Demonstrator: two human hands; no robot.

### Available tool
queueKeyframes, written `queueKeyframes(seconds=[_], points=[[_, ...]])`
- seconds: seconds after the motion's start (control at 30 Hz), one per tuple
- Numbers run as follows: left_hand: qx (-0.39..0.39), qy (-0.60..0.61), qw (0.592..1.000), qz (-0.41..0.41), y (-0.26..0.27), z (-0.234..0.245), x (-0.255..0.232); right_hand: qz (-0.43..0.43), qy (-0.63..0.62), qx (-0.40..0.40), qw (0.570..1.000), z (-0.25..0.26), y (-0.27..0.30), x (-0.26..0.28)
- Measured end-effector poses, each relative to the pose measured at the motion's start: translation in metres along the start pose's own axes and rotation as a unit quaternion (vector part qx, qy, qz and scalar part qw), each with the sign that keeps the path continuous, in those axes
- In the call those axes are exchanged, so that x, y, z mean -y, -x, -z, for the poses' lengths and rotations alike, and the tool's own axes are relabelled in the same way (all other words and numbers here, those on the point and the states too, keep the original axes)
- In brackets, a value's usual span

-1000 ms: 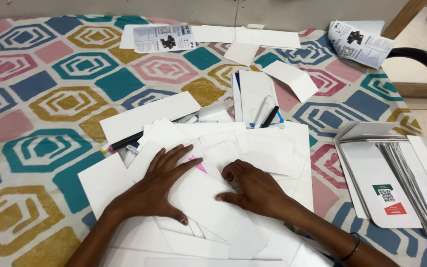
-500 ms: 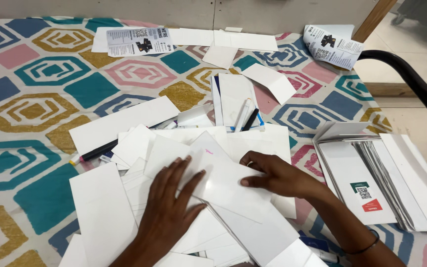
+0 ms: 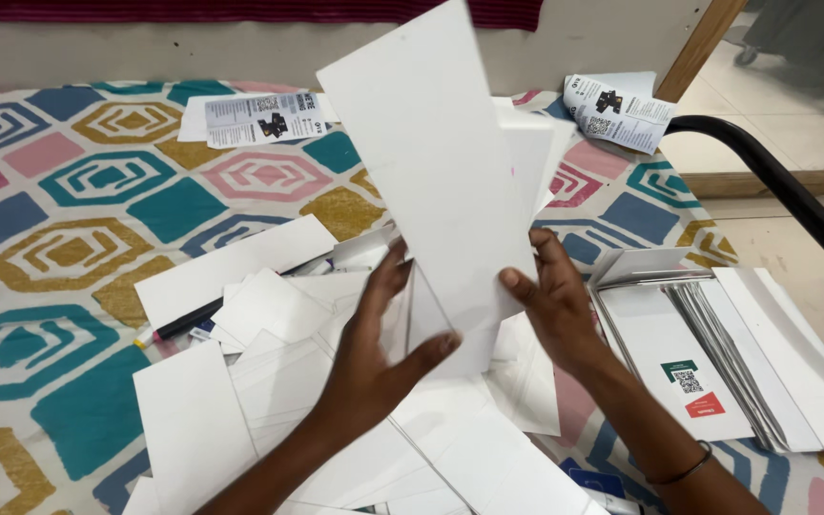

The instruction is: The person repeatedly picks up folded white paper sheets from a pile, aligns them, and inserts them into a white paper pack with a QR code label. The person continues this process, building a stack of filled packs on the floor.

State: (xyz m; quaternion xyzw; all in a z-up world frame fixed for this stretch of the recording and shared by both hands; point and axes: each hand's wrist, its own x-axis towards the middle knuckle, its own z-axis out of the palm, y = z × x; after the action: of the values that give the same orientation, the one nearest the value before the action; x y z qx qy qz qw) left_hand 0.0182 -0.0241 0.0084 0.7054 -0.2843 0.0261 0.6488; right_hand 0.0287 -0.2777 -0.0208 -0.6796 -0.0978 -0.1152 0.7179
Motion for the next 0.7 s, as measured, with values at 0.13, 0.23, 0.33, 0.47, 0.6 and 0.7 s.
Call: queueKeyframes(seconds=[0.13,0.23,0.33,0.47,0.6,0.7], points=[[-0.017,0.15,0.985,0.086,-0.022,-0.016,0.002,0.056,0.172,-0.011,0.983,-0.023,0.017,-0.031],[-0.008,0.082,0.996,0.012,-0.019,-0.005,0.009,0.046,0.177,0.064,0.981,-0.036,0.026,-0.041],[-0.003,0.062,0.998,0.015,-0.014,0.006,0.015,-0.011,0.126,0.103,0.987,-0.049,0.028,-0.04],[-0.003,0.055,0.998,0.02,-0.014,0.009,0.024,-0.08,0.103,0.115,0.985,-0.06,0.033,-0.039],[0.004,0.104,0.994,0.013,-0.012,0.007,0.03,-0.065,0.111,0.122,0.984,-0.058,0.039,-0.048],[0.001,0.162,0.986,0.027,-0.004,0.001,0.035,-0.054,0.078,0.118,0.988,-0.057,0.044,-0.062]])
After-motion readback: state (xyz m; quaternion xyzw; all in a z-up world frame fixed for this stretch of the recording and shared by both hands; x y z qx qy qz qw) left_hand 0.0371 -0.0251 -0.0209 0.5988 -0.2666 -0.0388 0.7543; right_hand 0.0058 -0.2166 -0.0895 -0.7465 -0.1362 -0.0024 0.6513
